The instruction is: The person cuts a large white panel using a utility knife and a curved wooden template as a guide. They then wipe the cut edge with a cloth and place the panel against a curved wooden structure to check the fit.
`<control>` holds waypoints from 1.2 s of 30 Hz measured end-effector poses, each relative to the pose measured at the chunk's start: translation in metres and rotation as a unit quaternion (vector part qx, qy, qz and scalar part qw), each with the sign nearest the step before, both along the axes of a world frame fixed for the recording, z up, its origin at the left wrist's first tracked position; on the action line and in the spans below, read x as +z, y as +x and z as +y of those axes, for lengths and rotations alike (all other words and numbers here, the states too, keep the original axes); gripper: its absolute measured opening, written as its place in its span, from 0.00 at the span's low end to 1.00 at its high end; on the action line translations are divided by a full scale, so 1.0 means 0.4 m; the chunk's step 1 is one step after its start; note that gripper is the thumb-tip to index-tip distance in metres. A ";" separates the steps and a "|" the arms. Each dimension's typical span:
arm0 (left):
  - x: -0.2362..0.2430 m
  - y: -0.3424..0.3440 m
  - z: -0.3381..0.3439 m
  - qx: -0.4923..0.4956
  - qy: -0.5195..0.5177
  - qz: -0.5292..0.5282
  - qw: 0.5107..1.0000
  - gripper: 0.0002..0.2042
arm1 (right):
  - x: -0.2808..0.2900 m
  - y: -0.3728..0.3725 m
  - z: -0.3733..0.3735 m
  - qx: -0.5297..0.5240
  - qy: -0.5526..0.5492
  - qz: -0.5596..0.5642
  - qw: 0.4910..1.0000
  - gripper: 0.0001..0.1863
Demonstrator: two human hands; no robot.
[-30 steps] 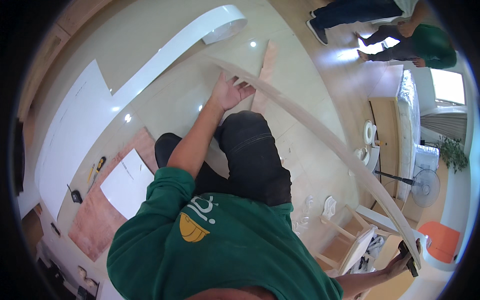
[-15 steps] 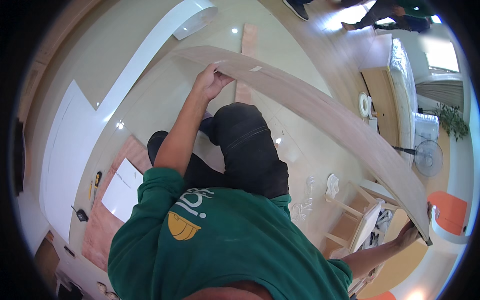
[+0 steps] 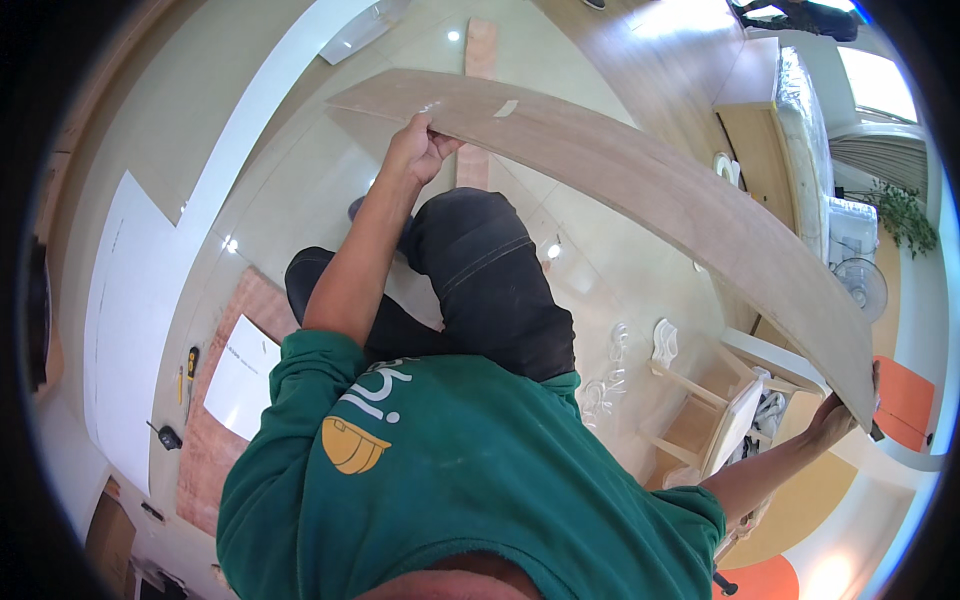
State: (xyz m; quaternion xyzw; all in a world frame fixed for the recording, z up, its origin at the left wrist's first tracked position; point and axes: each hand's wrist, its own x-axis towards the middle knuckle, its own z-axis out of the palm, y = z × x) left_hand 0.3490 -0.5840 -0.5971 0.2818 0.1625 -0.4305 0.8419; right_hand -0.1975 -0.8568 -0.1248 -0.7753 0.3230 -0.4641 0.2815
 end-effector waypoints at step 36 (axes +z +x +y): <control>0.100 -0.031 0.203 -0.114 0.032 -0.043 0.992 0.19 | 0.062 0.551 0.089 0.046 -0.449 0.098 0.887 0.27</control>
